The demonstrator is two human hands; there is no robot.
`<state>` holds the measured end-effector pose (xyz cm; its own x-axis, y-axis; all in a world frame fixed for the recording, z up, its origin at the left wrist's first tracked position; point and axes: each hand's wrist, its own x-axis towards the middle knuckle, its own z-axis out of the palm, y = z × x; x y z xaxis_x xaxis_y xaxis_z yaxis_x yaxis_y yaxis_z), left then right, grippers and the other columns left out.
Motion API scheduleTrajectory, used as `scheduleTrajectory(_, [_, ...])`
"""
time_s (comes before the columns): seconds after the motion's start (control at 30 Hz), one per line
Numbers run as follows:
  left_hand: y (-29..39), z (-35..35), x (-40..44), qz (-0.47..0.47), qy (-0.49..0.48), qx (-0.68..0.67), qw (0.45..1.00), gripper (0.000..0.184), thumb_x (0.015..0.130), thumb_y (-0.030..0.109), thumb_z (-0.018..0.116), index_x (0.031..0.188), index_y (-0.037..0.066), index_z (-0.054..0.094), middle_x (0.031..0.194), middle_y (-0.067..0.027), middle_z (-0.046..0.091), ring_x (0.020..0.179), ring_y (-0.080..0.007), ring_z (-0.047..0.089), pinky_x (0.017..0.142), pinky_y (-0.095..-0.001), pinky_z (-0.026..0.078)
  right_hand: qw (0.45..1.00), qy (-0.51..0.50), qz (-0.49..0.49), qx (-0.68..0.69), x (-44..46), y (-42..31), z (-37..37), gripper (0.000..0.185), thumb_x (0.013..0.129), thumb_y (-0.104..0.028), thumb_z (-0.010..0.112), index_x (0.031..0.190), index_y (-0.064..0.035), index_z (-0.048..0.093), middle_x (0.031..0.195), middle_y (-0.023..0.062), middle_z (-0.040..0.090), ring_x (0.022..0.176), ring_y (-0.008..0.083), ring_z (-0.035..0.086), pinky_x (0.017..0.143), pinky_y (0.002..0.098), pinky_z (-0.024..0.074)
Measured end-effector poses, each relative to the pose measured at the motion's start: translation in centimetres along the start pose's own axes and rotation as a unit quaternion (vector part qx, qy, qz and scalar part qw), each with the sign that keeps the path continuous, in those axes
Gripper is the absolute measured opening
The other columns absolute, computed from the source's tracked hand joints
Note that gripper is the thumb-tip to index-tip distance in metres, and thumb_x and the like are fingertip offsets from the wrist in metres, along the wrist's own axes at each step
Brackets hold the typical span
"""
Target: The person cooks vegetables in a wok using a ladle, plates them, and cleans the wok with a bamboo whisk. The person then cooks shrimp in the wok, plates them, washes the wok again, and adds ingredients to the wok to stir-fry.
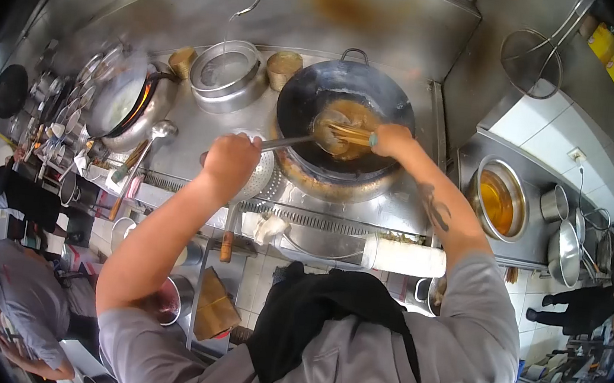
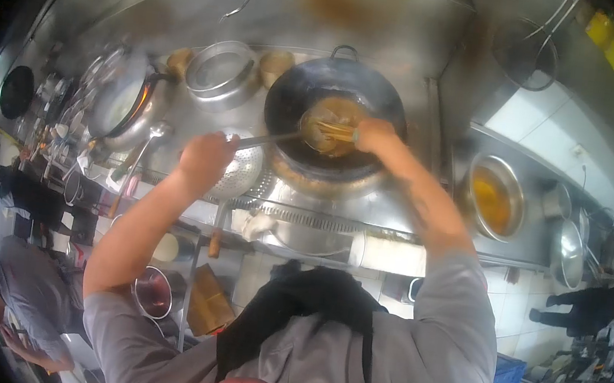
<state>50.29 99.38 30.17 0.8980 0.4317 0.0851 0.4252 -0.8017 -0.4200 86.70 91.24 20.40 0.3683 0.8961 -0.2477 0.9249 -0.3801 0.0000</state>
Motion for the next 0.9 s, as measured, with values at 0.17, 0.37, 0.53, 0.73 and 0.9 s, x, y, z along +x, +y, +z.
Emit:
scheduleTrajectory(0.17, [-0.8,-0.4,1.9,0.001,-0.023,0.059,0.998,0.021,0.078,0.010,0.058,0.099,0.007,0.062,0.077,-0.0083,0.062,0.073,-0.0243,0.064,0.060,-0.0351,0.052,0.999,-0.024,-0.046,0.013,-1.8,0.9,0.1,0.032,0.073,-0.028,0.065,0.097,-0.0077,0.070,0.097,0.0142,0.069,0.093,0.0304,0.066,0.079,0.0412,0.0519])
scheduleTrajectory(0.37, [-1.7,0.1,3.4,0.022,-0.025,0.051,0.998,0.013,0.082,0.012,0.055,0.091,0.008,0.063,0.073,-0.0090,0.062,0.070,-0.0259,0.064,0.062,-0.0377,0.052,0.994,0.084,-0.021,-0.068,-0.6,-1.2,0.7,0.031,0.076,-0.026,0.065,0.100,-0.0071,0.069,0.098,0.0144,0.068,0.092,0.0327,0.065,0.080,0.0426,0.0516])
scheduleTrajectory(0.53, [-2.5,0.0,2.5,0.024,-0.002,-0.014,1.000,0.011,0.083,0.013,0.053,0.086,0.011,0.064,0.074,-0.0093,0.063,0.068,-0.0264,0.063,0.064,-0.0383,0.051,0.999,0.035,-0.036,-0.002,0.3,-0.1,2.0,0.033,0.073,-0.029,0.069,0.096,-0.0060,0.066,0.092,0.0158,0.068,0.089,0.0311,0.065,0.078,0.0429,0.0513])
scheduleTrajectory(0.73, [-2.0,-0.6,2.3,0.016,0.000,-0.006,1.000,0.010,0.081,0.012,0.055,0.085,0.012,0.064,0.077,-0.0070,0.064,0.074,-0.0242,0.064,0.068,-0.0369,0.051,0.998,0.028,-0.050,0.014,-0.5,-0.3,1.6,0.029,0.073,-0.027,0.067,0.093,-0.0061,0.068,0.088,0.0156,0.068,0.087,0.0325,0.066,0.076,0.0433,0.0520])
scheduleTrajectory(0.9, [-0.8,-1.5,3.3,0.014,-0.012,0.077,0.997,0.007,0.078,0.013,0.058,0.083,0.012,0.063,0.077,-0.0042,0.063,0.081,-0.0208,0.063,0.072,-0.0340,0.049,0.992,0.109,-0.026,-0.063,-0.5,-1.8,1.8,0.025,0.074,-0.026,0.067,0.093,-0.0103,0.069,0.092,0.0134,0.069,0.088,0.0308,0.066,0.076,0.0427,0.0523])
